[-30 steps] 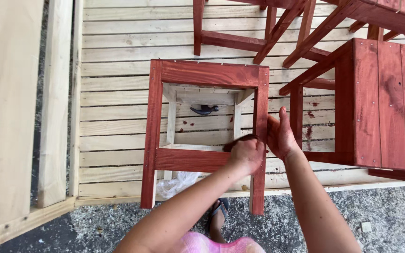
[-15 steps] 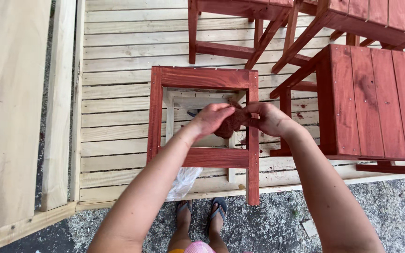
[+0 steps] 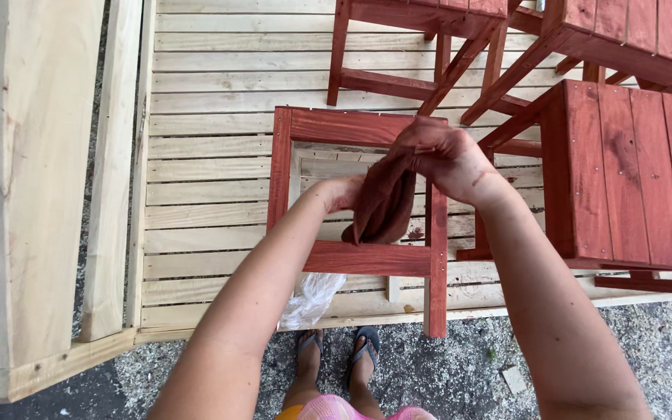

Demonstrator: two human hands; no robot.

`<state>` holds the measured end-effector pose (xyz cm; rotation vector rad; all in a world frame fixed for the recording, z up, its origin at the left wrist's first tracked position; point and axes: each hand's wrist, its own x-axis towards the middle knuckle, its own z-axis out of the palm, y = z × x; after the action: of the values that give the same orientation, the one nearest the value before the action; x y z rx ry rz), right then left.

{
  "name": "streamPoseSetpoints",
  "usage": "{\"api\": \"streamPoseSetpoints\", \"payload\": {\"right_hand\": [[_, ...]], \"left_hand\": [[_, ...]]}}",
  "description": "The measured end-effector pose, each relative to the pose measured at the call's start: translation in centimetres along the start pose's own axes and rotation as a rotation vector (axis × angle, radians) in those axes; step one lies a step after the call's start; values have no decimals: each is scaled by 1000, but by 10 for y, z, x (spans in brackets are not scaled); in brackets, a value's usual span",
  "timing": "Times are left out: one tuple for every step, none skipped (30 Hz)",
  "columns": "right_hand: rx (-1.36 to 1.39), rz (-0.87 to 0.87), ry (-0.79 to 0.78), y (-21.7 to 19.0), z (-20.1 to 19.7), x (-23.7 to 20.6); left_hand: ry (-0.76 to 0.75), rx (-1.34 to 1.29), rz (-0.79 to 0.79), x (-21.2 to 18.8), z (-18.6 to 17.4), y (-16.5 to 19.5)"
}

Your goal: The person applies a red stain to unfinished wooden stools using a cloth, wiping the stain across the seat edges, legs, and stretchers. They rotate and reposition each stool to reach the underside and inner frame, working through several stools on an outdoor wooden platform.

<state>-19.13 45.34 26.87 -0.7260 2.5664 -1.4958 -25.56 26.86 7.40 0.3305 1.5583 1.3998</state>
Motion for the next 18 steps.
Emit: {"api": "streamPoseSetpoints", "payload": {"right_hand": [[13,22,55,3,4,3],[26,45,108,7,9,7],[36,69,161,11,13,10],[10,124,194,17,20,13],[-15,180,226,24,29,17],[-40,233,257,31,36,19],[-46,224,215,39,37,16],[-49,216,175,47,36,10],[-52,211,137,55,36,3],[-33,264,176,64,33,-7],[-17,317,212,72,23,-18],[-1,371,249,81,14,-30],[126,501,374,88,6,-45],[254,629,500,94,-1,-62],[326,659,603,99,-7,-77],[400,685,707,105,-8,-90],[636,914,737,110,-7,-101],[879,1138,750,114,-3,-111]], "left_hand": [[-18,-30,-3,1,2,-8],[-31,-60,-15,2,5,-14],[-45,-88,-21,1,9,-18],[-61,-111,-27,2,14,-21],[-75,-133,-33,3,19,-24],[-89,-156,-38,5,25,-26],[-105,-176,-41,6,32,-28],[-118,-199,-50,8,39,-30],[-132,-225,-59,10,46,-32],[-139,-250,-69,11,52,-35],[-144,-274,-77,13,59,-38],[-145,-298,-85,16,66,-41],[-146,-319,-95,19,71,-44],[-140,-344,-105,22,78,-47],[-131,-371,-114,25,84,-48],[-119,-396,-122,28,91,-48],[-98,-426,-129,32,101,-47],[-74,-463,-132,35,111,-47]]}}
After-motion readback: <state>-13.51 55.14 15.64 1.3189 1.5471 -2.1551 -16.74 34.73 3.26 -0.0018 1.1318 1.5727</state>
